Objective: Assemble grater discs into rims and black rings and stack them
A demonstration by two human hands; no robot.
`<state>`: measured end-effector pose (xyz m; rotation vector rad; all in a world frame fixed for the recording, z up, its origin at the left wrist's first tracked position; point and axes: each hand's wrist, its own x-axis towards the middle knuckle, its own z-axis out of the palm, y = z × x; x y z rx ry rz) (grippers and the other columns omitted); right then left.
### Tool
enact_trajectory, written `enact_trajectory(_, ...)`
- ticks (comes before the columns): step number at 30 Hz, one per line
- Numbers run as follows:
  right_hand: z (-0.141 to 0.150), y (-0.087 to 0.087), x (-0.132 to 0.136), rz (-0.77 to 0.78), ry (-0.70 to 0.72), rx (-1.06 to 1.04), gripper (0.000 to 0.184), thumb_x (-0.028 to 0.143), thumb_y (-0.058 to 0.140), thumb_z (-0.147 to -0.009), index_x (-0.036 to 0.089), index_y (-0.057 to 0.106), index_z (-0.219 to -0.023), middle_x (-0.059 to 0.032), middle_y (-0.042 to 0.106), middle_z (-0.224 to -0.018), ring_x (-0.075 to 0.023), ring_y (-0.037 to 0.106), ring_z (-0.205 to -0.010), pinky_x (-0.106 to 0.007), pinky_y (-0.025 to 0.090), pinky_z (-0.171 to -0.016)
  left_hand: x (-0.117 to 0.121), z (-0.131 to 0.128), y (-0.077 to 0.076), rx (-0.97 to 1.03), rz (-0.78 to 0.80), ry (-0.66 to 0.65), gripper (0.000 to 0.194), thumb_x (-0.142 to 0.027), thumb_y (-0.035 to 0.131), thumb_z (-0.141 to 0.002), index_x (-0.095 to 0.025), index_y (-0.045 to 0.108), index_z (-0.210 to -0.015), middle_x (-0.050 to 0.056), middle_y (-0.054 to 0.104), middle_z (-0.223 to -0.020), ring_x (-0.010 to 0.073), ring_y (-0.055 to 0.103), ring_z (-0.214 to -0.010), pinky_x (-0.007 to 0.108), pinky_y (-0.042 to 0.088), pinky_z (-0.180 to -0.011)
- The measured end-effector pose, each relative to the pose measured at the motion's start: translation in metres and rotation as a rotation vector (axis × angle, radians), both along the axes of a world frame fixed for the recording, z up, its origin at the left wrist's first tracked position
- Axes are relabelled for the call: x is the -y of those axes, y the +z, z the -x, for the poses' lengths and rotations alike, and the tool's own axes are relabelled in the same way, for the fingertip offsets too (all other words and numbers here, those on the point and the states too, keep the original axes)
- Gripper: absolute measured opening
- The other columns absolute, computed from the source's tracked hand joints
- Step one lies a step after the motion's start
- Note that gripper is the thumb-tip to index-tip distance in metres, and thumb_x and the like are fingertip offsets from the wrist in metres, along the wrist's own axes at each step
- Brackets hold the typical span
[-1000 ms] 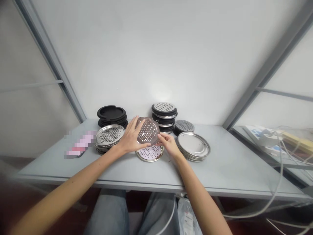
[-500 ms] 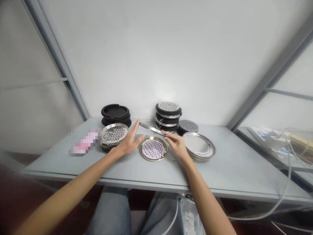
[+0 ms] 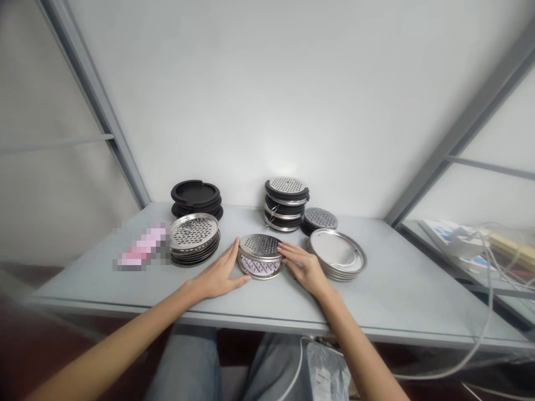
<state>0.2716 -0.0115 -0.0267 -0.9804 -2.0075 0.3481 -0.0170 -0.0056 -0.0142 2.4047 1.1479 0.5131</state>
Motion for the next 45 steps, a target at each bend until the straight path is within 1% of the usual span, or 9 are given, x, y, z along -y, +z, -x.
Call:
enact_trajectory(3,0.002,-0.003,-0.001,0.012,0.007,0.030,0.033,0.024,0.056,-0.089,0.028,0.064,-0.121,-0.0055,0.063,-0.126,-0.0253,0.055,-0.122,-0.049,0.045,-0.105,-0.001,-0.001,-0.002,-0.001,0.013,0.023,0.105,-0.061,0.055,-0.081,-0.007,-0.003,-0.150,0.024,0.005,-0.155,0.0315,0.010,-0.144,0.046,0.020,-0.118)
enact_trajectory(9,0.007,-0.004,-0.001,0.006,0.014,0.072,0.031,0.025,0.062,-0.084,0.026,0.068,-0.114,-0.0083,0.067,-0.119,-0.0264,0.060,-0.116,-0.047,0.050,-0.100,-0.003,-0.002,-0.007,0.046,0.002,0.051,0.093,-0.057,0.053,-0.085,-0.008,0.008,-0.150,0.022,0.016,-0.154,0.0323,0.019,-0.143,0.047,0.024,-0.116)
enact_trajectory(14,0.008,-0.002,0.001,-0.023,0.019,0.074,0.032,0.023,0.063,-0.081,0.024,0.069,-0.113,-0.0089,0.067,-0.118,-0.0264,0.060,-0.115,-0.046,0.050,-0.099,-0.006,0.000,-0.015,0.079,-0.035,0.053,0.084,-0.052,0.052,-0.088,-0.012,0.012,-0.150,0.020,0.019,-0.154,0.0314,0.022,-0.142,0.047,0.024,-0.116)
enact_trajectory(18,0.008,-0.002,0.001,-0.042,0.028,0.070,0.032,0.022,0.063,-0.081,0.024,0.069,-0.113,-0.0093,0.067,-0.118,-0.0266,0.060,-0.115,-0.046,0.051,-0.098,-0.007,0.000,-0.017,0.063,-0.026,0.075,0.082,-0.051,0.050,-0.089,-0.009,0.014,-0.149,0.021,0.020,-0.154,0.0305,0.022,-0.142,0.046,0.024,-0.116)
enact_trajectory(23,0.009,-0.001,0.002,-0.047,0.029,0.071,0.032,0.022,0.064,-0.081,0.024,0.069,-0.113,-0.0093,0.067,-0.118,-0.0273,0.060,-0.115,-0.047,0.051,-0.098,-0.008,0.001,-0.020,0.086,-0.058,0.068,0.080,-0.050,0.053,-0.089,-0.012,0.017,-0.149,0.019,0.023,-0.153,0.0307,0.025,-0.141,0.046,0.026,-0.115)
enact_trajectory(31,0.010,0.001,0.003,-0.064,0.016,0.049,0.033,0.023,0.064,-0.081,0.023,0.069,-0.113,-0.0108,0.066,-0.120,-0.0286,0.059,-0.117,-0.050,0.049,-0.099,-0.007,0.001,-0.019,0.084,-0.116,0.069,0.085,-0.050,0.053,-0.089,-0.011,0.010,-0.150,0.020,0.019,-0.154,0.0303,0.022,-0.142,0.047,0.027,-0.115)
enact_trajectory(33,0.010,0.001,0.003,-0.056,0.016,0.054,0.034,0.023,0.065,-0.080,0.023,0.069,-0.114,-0.0109,0.066,-0.121,-0.0288,0.058,-0.117,-0.050,0.049,-0.100,-0.007,0.001,-0.019,0.080,-0.130,0.065,0.085,-0.051,0.053,-0.088,-0.010,0.011,-0.150,0.021,0.021,-0.154,0.0302,0.023,-0.142,0.047,0.027,-0.115)
enact_trajectory(39,0.008,0.000,0.004,-0.024,0.019,0.085,0.035,0.024,0.065,-0.080,0.023,0.068,-0.115,-0.0106,0.065,-0.122,-0.0283,0.058,-0.118,-0.049,0.048,-0.100,-0.008,0.001,-0.021,0.075,-0.156,0.073,0.075,-0.050,0.048,-0.092,-0.011,0.018,-0.148,0.020,0.028,-0.152,0.0290,0.029,-0.140,0.047,0.029,-0.114)
enact_trajectory(45,0.008,-0.001,0.005,-0.004,0.013,0.119,0.035,0.025,0.066,-0.079,0.023,0.068,-0.114,-0.0102,0.065,-0.123,-0.0281,0.057,-0.119,-0.048,0.048,-0.101,-0.008,0.000,-0.022,0.051,-0.186,0.086,0.076,-0.050,0.051,-0.090,-0.008,0.023,-0.146,0.022,0.032,-0.149,0.0309,0.031,-0.139,0.048,0.030,-0.113)
